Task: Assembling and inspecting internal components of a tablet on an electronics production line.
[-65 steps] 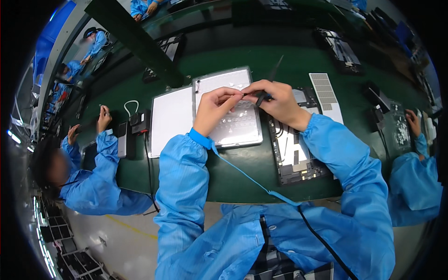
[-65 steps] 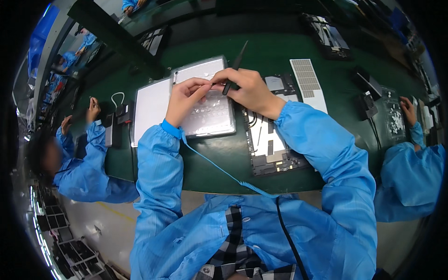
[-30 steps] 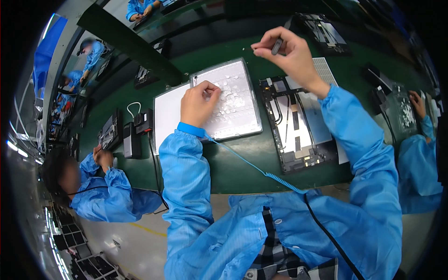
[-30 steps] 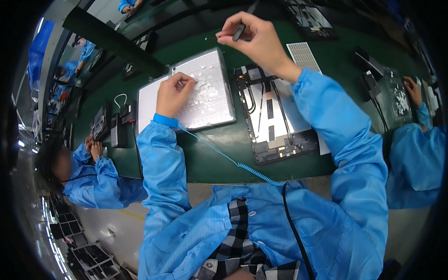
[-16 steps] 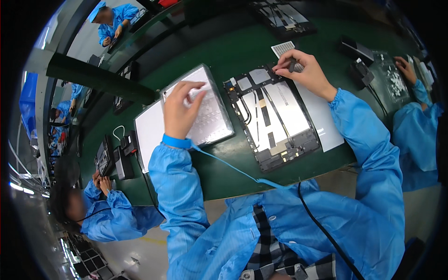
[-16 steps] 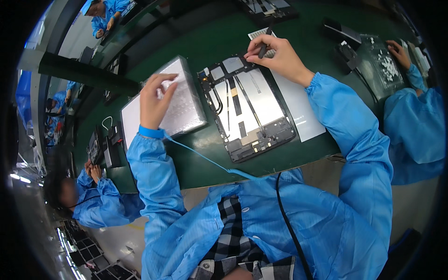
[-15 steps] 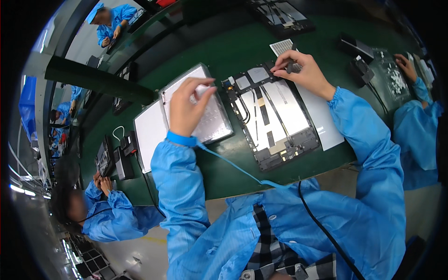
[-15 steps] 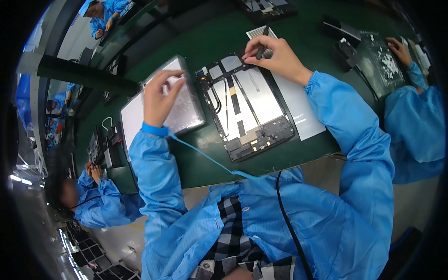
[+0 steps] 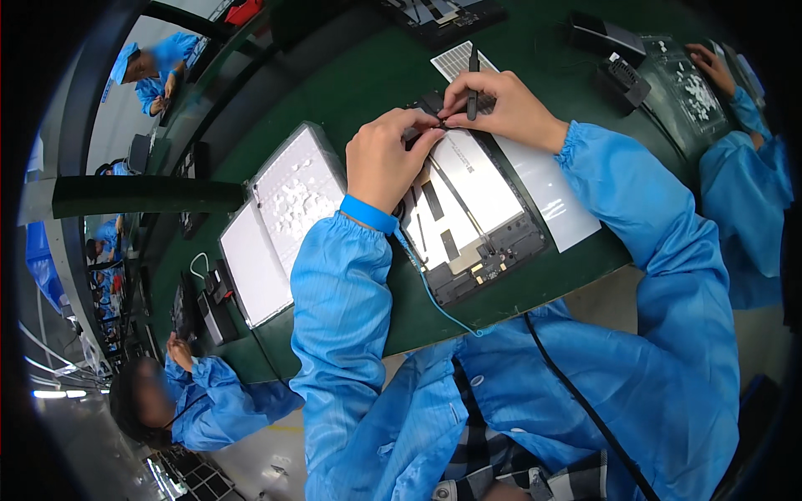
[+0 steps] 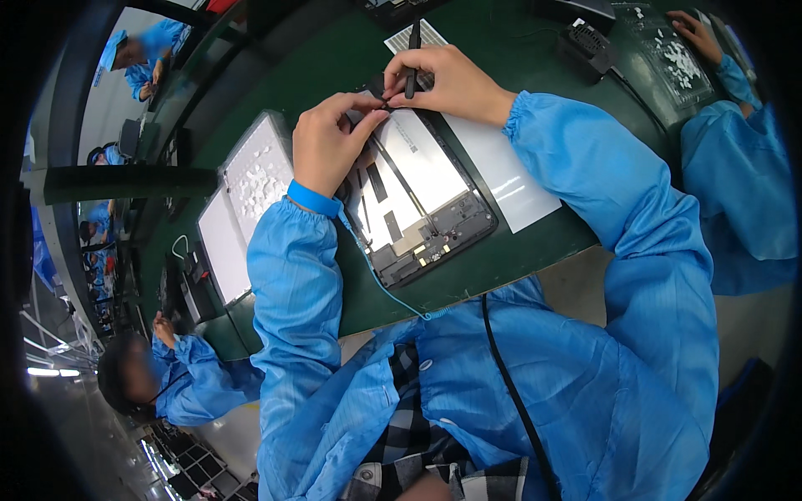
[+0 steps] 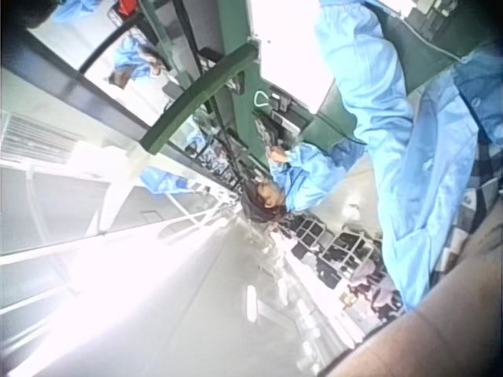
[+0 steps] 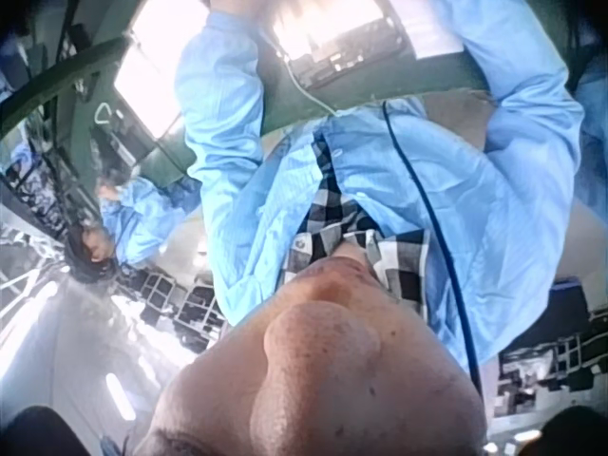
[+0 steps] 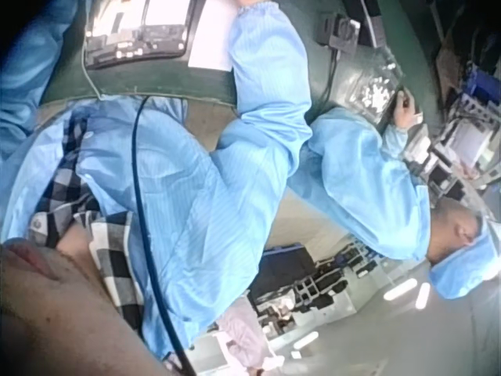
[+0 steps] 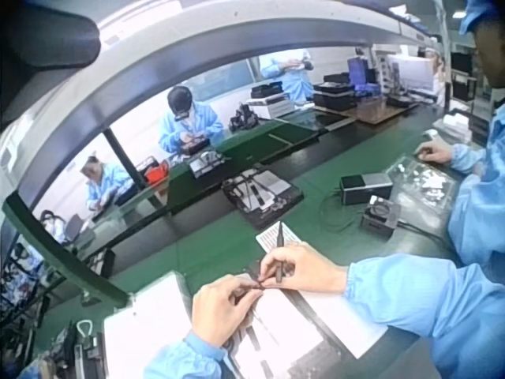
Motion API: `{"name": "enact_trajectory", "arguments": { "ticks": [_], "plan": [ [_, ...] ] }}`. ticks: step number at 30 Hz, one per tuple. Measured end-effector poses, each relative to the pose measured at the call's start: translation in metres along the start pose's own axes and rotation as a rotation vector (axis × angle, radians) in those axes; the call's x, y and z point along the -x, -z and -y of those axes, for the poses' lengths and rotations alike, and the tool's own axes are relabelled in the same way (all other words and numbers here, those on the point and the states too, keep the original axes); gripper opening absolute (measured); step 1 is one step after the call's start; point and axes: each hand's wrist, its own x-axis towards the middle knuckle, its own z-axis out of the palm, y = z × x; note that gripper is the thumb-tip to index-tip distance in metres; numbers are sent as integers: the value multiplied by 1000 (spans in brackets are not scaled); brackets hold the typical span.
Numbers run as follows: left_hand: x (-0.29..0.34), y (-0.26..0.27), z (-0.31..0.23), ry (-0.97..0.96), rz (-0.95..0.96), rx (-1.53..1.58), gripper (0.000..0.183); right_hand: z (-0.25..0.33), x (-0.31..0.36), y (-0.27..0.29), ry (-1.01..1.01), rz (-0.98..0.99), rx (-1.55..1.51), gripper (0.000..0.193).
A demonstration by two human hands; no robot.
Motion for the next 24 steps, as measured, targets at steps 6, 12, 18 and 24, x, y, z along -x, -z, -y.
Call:
{"name": "enact_trajectory", "arguments": {
  "ticks": [6, 12, 18, 24],
  "plan": [
    [0, -5, -1, -29, -29, -55, 13, -2, -2, 2, -36, 43, -54, 20],
    [-1, -8, 0, -57, -25, -94, 12, -24, -1, -6, -75, -19, -63, 31],
    [1, -8, 0, -86, -22, -86, 9, -26, -1, -12, -69, -10, 8, 38],
    [3, -7, 0, -67, -14, -65, 9, -19, -4, -14, -136, 54, 23, 42]
  ]
}}
